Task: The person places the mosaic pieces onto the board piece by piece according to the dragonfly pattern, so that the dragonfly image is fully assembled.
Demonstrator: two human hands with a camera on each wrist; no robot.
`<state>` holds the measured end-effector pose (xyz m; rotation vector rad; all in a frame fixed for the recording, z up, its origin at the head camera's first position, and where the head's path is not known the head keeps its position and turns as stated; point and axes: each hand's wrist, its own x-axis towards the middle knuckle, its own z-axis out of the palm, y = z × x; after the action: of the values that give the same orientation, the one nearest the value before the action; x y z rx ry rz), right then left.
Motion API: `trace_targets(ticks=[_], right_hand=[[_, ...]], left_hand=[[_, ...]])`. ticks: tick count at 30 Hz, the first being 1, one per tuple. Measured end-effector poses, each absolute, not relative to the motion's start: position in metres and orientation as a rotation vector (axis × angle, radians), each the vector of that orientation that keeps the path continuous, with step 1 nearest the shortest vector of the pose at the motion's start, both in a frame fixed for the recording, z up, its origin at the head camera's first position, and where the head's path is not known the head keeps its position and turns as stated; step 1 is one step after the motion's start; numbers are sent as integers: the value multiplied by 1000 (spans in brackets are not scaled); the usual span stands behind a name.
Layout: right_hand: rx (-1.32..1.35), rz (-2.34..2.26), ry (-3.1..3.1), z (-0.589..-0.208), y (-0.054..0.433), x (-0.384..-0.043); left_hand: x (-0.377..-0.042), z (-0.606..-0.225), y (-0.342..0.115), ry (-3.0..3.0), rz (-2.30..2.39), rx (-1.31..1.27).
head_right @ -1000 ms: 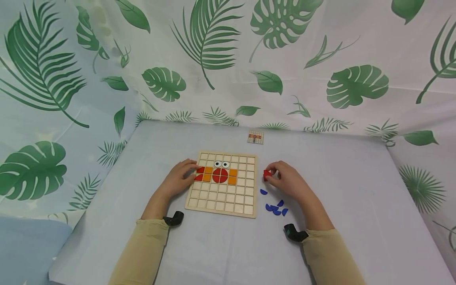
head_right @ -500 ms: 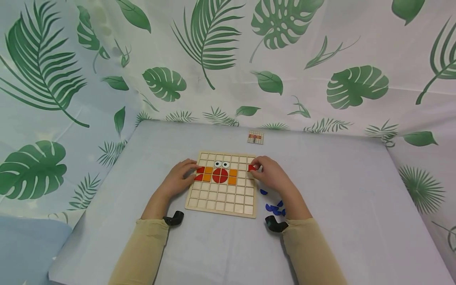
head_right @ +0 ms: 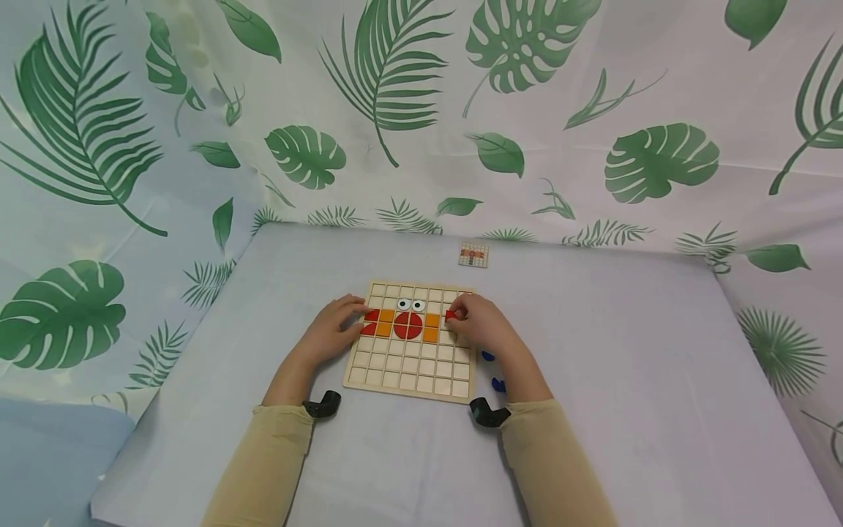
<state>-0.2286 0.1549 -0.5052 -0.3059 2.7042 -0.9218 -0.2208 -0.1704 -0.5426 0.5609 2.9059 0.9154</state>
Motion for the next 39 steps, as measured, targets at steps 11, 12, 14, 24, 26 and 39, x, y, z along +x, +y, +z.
trace_targets(ticks=[11,12,14,24,26,39], right_hand=[[-328,-875,2739,-509,146,-225],[-327,-872,2738,-509,146,-225],[-323,-866,2735,-508,146,-225],[-314,-856,2719,-508,145,-224],[-311,-846,2724,-508,144,-224],[-272,-799,2738,-505,144,-225]], left_hand=[[-221,-542,-169,2913,900,535],[-221,-542,-169,2912,903,534],[-221,-542,-169,2910,904,532],[-221,-544,-170,2915,900,571],[-221,-543,-171,2918,904,583],[-220,-543,-171,2913,914,585]])
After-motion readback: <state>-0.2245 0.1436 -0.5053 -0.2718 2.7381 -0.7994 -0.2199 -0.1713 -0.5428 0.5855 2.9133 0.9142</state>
